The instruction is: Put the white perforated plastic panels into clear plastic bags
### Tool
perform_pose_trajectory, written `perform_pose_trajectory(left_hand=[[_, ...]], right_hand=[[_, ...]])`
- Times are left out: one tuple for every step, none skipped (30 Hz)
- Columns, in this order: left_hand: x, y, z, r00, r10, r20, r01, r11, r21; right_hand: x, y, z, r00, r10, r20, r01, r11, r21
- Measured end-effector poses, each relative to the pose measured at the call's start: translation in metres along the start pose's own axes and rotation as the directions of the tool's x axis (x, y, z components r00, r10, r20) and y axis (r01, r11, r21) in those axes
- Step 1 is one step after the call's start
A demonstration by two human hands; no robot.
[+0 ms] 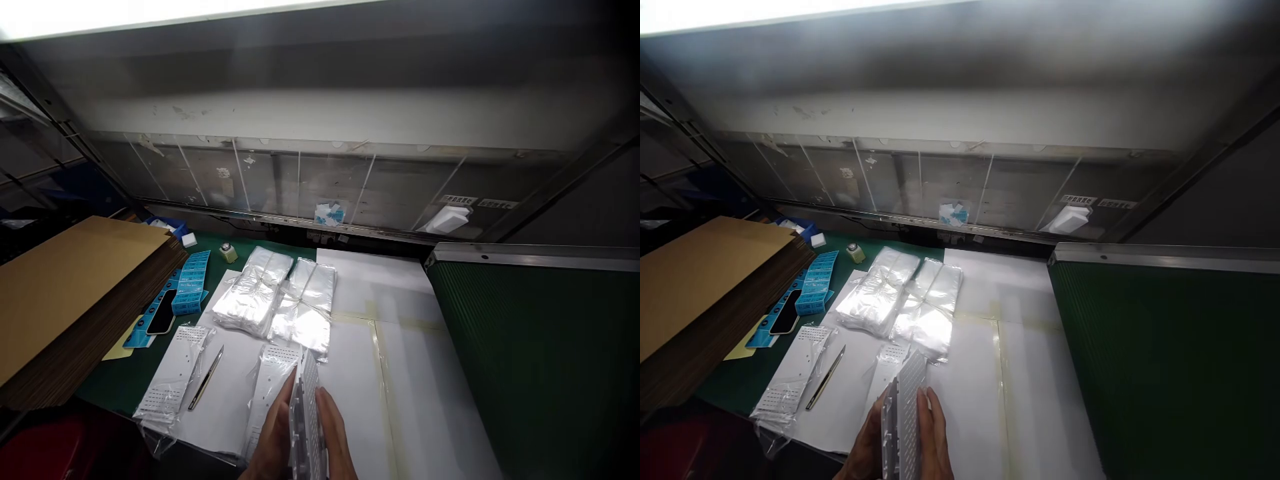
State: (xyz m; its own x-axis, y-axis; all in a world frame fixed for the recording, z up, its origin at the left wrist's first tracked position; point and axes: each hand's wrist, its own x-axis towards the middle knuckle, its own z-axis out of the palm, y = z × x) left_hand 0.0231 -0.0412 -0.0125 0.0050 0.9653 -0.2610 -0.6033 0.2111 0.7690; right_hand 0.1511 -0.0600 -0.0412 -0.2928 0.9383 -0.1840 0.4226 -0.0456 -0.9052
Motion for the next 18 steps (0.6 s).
perform_pose_trajectory(left_hand=[[-0.001, -0.001, -0.001, 0.999, -0.033, -0.003, 0.033, 0.999, -0.021], [-0.001, -0.002, -0.001, 0.997, -0.074, -0.006, 0.074, 0.996, -0.046], [-0.002, -0.003, -0.001, 0.992, -0.123, -0.009, 0.122, 0.990, -0.072], [-0.002, -0.004, -0.001, 0.985, -0.171, -0.014, 0.169, 0.981, -0.094], [-0.003, -0.005, -0.001, 0.977, -0.211, -0.025, 0.208, 0.973, -0.105], [-0.002, -0.005, 0.000, 0.972, -0.233, -0.043, 0.228, 0.969, -0.098], [-0.002, -0.005, 0.000, 0.970, -0.234, -0.065, 0.230, 0.971, -0.073], [-0.001, -0.006, 0.001, 0.972, -0.219, -0.087, 0.217, 0.976, -0.035], [0.000, -0.006, 0.001, 0.976, -0.190, -0.107, 0.192, 0.981, 0.010], [0.001, -0.007, 0.001, 0.980, -0.156, -0.124, 0.164, 0.985, 0.054], [0.002, -0.008, 0.001, 0.982, -0.128, -0.138, 0.141, 0.986, 0.090], [0.003, -0.009, 0.001, 0.982, -0.109, -0.151, 0.128, 0.985, 0.116], [0.003, -0.010, 0.000, 0.981, -0.101, -0.164, 0.123, 0.984, 0.131], [0.004, -0.011, -0.001, 0.979, -0.106, -0.172, 0.130, 0.982, 0.136], [0.004, -0.011, -0.002, 0.977, -0.126, -0.175, 0.149, 0.980, 0.129], [0.004, -0.012, -0.004, 0.972, -0.161, -0.169, 0.181, 0.978, 0.108], [0.005, -0.011, -0.005, 0.966, -0.200, -0.161, 0.215, 0.973, 0.080], [0.005, -0.011, -0.006, 0.961, -0.232, -0.153, 0.243, 0.969, 0.055]], right_hand=[[0.000, 0.000, -0.001, 1.000, -0.018, 0.015, 0.018, 1.000, 0.008], [0.000, 0.000, -0.002, 0.999, -0.037, 0.029, 0.036, 0.999, 0.023], [0.001, 0.001, -0.003, 0.998, -0.053, 0.040, 0.052, 0.998, 0.040], [0.001, 0.003, -0.003, 0.997, -0.066, 0.046, 0.064, 0.996, 0.056], [0.002, 0.005, -0.004, 0.996, -0.075, 0.048, 0.071, 0.995, 0.066], [0.002, 0.007, -0.003, 0.996, -0.077, 0.045, 0.074, 0.995, 0.067], [0.002, 0.009, -0.002, 0.996, -0.077, 0.041, 0.075, 0.996, 0.058], [0.002, 0.012, -0.001, 0.997, -0.075, 0.036, 0.074, 0.997, 0.040], [0.002, 0.014, 0.000, 0.997, -0.071, 0.033, 0.070, 0.997, 0.013], [0.002, 0.016, 0.002, 0.997, -0.065, 0.033, 0.066, 0.998, -0.019], [0.002, 0.017, 0.002, 0.998, -0.059, 0.035, 0.061, 0.997, -0.053], [0.002, 0.017, 0.003, 0.998, -0.052, 0.040, 0.055, 0.995, -0.085], [0.003, 0.018, 0.002, 0.998, -0.039, 0.047, 0.044, 0.993, -0.112], [0.004, 0.017, 0.001, 0.998, -0.023, 0.056, 0.030, 0.991, -0.133], [0.004, 0.017, 0.000, 0.998, -0.013, 0.067, 0.022, 0.990, -0.142], [0.006, 0.016, -0.003, 0.997, -0.012, 0.078, 0.023, 0.990, -0.137], [0.007, 0.015, -0.006, 0.996, -0.025, 0.087, 0.035, 0.992, -0.121], [0.008, 0.014, -0.009, 0.996, -0.039, 0.085, 0.046, 0.995, -0.087]])
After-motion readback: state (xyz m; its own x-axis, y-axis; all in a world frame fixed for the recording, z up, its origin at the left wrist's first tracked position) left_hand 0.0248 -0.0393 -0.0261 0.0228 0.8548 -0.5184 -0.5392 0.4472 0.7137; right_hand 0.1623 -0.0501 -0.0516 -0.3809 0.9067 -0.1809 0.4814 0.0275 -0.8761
